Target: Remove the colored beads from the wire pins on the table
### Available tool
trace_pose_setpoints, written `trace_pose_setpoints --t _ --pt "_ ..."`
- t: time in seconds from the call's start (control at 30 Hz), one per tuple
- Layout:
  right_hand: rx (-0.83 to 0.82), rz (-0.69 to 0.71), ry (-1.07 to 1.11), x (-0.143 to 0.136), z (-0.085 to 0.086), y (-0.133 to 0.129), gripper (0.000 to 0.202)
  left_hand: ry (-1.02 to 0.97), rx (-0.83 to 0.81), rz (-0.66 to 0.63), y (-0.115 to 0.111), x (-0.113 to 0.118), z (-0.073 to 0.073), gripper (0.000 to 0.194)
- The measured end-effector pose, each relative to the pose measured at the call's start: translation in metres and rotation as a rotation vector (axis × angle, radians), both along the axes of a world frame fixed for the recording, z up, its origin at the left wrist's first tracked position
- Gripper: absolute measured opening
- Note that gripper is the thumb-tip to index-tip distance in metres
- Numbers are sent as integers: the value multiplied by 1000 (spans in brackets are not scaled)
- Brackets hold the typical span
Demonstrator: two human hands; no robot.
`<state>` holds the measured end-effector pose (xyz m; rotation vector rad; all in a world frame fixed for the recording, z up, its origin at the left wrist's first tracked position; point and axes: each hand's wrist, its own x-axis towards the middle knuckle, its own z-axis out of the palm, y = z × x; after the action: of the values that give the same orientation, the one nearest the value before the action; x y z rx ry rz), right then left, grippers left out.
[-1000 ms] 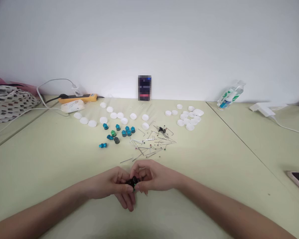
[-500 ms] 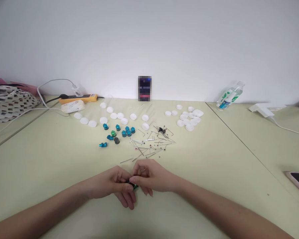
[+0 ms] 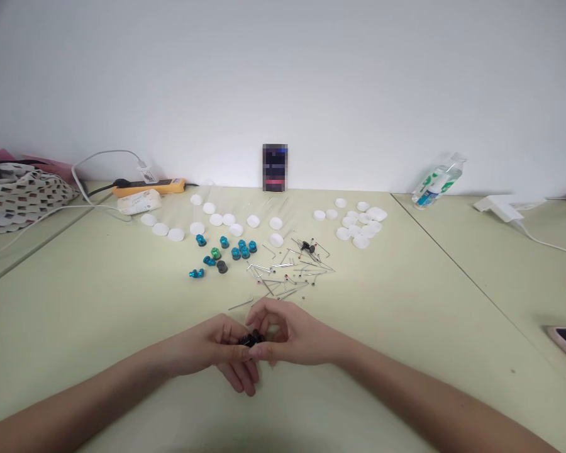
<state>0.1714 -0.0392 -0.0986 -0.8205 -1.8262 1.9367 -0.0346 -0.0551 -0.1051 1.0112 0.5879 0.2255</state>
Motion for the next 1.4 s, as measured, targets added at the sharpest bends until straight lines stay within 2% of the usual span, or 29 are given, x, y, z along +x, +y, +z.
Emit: trace_pose_setpoints --t 0.07,0.2,0.3,0.43,0.57,0.73,0.87,0.97,1.07,1.2,1.27,1.4 --pt "26 -27 -57 -1 1 0 28 1 -4 -4 -1 0 0 29" --pt "37 38 -58 0 2 0 23 -1 -11 7 -1 0 0 27" --pt "54 3 -30 0 2 0 30 -6 -19 18 0 0 1 27" --pt "38 2 -138 0 2 -2 27 3 -20 3 0 0 1 30" --pt "101 -21 -73 0 4 -1 31 -8 -27 24 1 0 0 30" --pt "-31 5 -80 -1 3 0 30 -12 -21 5 2 -1 -1 31" --pt "-2 -12 -34 -1 5 0 33 -12 -27 18 3 -1 -2 29" --pt "-30 -44 -90 -1 6 0 30 -3 -20 10 3 -1 -2 32" --pt "-81 9 -82 -1 6 0 27 -11 -26 -8 4 -1 -1 32" --pt "-106 0 -13 -1 6 0 38 -17 -32 -13 4 -2 -1 31" --pt "-104 -14 -52 -1 5 0 32 -12 -38 -4 4 -2 -1 30" --pt "-108 48 -25 -1 4 0 28 -19 -50 2 4 -2 -2 29"
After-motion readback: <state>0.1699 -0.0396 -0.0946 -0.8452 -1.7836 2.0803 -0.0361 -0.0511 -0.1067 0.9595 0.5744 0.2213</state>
